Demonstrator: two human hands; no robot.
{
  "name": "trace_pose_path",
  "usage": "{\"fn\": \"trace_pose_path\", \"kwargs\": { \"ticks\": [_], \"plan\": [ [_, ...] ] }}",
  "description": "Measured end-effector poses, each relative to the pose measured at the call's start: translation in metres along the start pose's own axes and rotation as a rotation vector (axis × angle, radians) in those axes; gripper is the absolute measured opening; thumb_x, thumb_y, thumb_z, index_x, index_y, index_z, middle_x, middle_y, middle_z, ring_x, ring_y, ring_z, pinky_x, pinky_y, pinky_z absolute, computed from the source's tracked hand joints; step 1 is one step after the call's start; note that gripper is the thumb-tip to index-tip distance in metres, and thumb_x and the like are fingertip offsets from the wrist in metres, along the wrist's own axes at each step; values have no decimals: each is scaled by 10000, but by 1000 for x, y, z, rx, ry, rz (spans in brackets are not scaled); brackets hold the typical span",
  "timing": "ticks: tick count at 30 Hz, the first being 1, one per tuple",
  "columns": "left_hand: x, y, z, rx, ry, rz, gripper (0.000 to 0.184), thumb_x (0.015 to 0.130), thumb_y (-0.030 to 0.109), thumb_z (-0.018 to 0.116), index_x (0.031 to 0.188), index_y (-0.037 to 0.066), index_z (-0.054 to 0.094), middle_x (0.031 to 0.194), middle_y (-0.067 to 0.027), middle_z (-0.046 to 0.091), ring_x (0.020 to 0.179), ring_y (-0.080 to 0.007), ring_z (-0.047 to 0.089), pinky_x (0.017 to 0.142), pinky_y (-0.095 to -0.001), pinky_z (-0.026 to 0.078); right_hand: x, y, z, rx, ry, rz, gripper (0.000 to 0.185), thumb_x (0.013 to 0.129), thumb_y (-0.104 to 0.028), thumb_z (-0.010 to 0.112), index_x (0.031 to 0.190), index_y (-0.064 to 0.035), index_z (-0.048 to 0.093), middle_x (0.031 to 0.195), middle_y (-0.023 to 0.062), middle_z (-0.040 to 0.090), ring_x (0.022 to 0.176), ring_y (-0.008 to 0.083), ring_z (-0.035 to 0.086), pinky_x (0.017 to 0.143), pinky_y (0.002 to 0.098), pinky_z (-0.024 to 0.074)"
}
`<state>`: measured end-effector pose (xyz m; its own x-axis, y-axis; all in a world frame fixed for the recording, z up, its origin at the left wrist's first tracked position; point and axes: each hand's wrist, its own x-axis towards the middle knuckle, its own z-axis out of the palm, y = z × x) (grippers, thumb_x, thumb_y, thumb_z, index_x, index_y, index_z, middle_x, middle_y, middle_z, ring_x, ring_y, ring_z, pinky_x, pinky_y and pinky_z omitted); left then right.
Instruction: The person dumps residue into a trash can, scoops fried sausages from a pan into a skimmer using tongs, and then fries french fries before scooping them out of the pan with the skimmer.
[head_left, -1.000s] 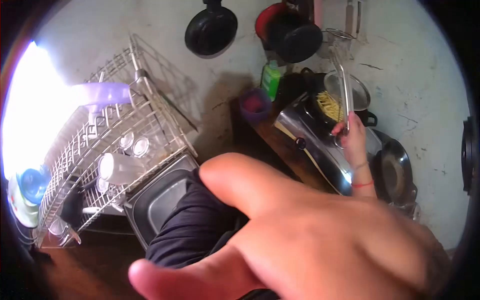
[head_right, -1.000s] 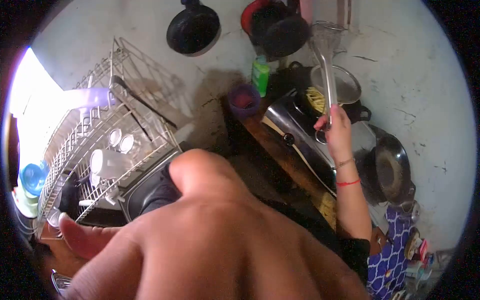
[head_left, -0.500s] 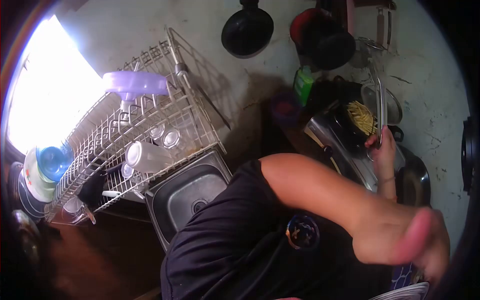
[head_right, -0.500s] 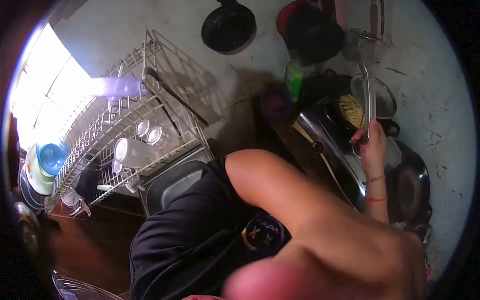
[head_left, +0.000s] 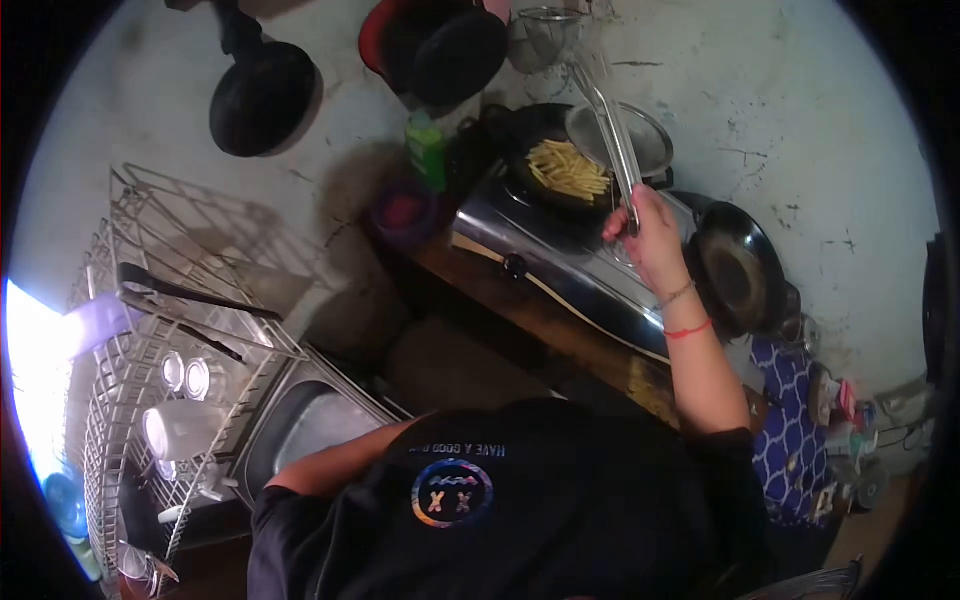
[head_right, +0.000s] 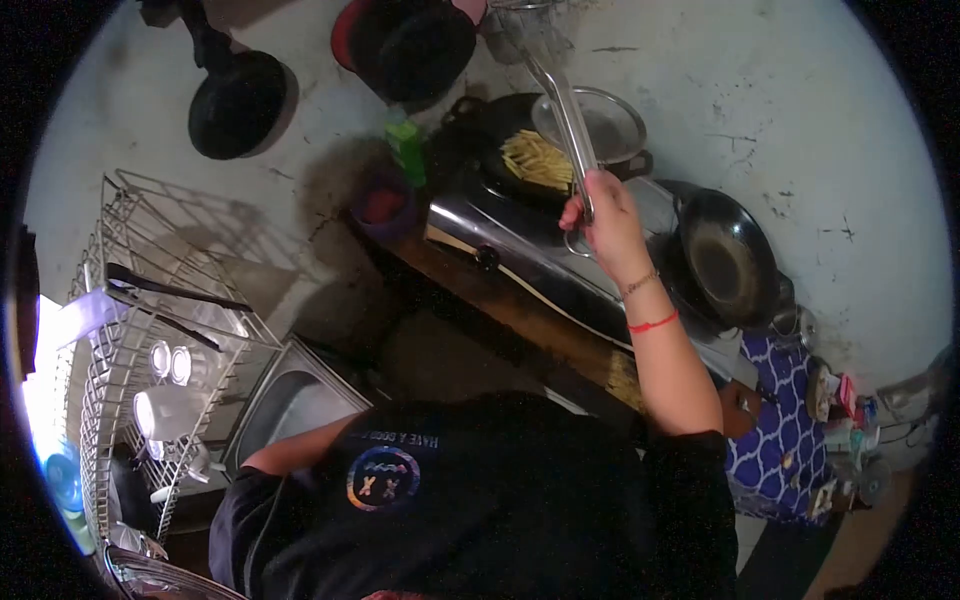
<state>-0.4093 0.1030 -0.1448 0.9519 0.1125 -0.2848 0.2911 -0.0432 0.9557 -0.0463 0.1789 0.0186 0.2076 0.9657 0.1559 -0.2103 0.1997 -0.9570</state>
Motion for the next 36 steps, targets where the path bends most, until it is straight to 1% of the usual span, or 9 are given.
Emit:
{"fn": "trace_pose_path", "kwargs": {
  "ticks": [3,6,8,10,13,18,28,34,36],
  "plan": [
    [-14,-52,15,-166,-18,131,352,886,271,577,1055,-37,586,997,-80,623,824,-158,557,722,-289,472,-1,5,5,-6,5,10,234,948,-278,453,927,-54,518,617,77,544,548,152,523,535,243,433],
    [-19,58,-6,-353,273,-3,320,899,307,543,835,2,612,792,-33,623,644,-135,498,599,-287,440,-3,7,9,-26,2,37,242,946,-265,457,897,-35,515,615,84,532,557,167,521,553,269,444],
    [0,49,-34,243,128,-395,353,896,348,515,785,28,615,712,-31,611,590,-157,505,564,-322,441,-4,8,11,-46,5,53,254,943,-252,460,868,-15,511,612,90,520,567,181,520,572,294,454],
    [39,38,-56,440,513,-94,399,914,347,476,808,-11,616,689,-118,612,570,-229,526,567,-366,429,-5,8,14,-49,4,55,254,943,-254,459,868,-18,512,612,90,522,567,182,521,572,295,455],
    [107,39,-107,563,892,-169,455,884,412,482,770,-9,609,675,-168,591,607,-339,553,593,-420,432,-3,8,19,-56,-19,37,254,943,-261,457,868,-25,514,613,91,526,567,186,523,573,296,455],
    [161,37,-123,692,870,-380,480,865,426,446,761,-12,610,726,-184,628,647,-389,582,582,-444,454,0,11,14,-110,1,75,274,948,-288,452,873,-34,520,622,92,532,575,192,531,573,296,456],
    [167,23,-122,734,1044,-332,455,861,414,458,759,3,626,690,-163,628,619,-356,598,560,-435,465,4,-7,5,-57,58,-11,308,949,-320,432,877,-34,521,617,82,548,552,180,538,496,236,414],
    [155,48,-121,894,961,-386,385,866,362,464,801,22,633,749,-161,643,634,-339,604,586,-384,477,1,-4,7,-64,74,15,304,951,-321,430,866,-43,518,617,83,550,552,182,541,499,252,426],
    [154,59,-119,582,1000,-238,375,883,359,451,804,33,619,724,-131,621,626,-298,583,594,-355,460,-1,3,9,-62,75,26,292,953,-313,429,869,-47,516,616,84,550,548,183,539,500,258,431]
  ]
}}
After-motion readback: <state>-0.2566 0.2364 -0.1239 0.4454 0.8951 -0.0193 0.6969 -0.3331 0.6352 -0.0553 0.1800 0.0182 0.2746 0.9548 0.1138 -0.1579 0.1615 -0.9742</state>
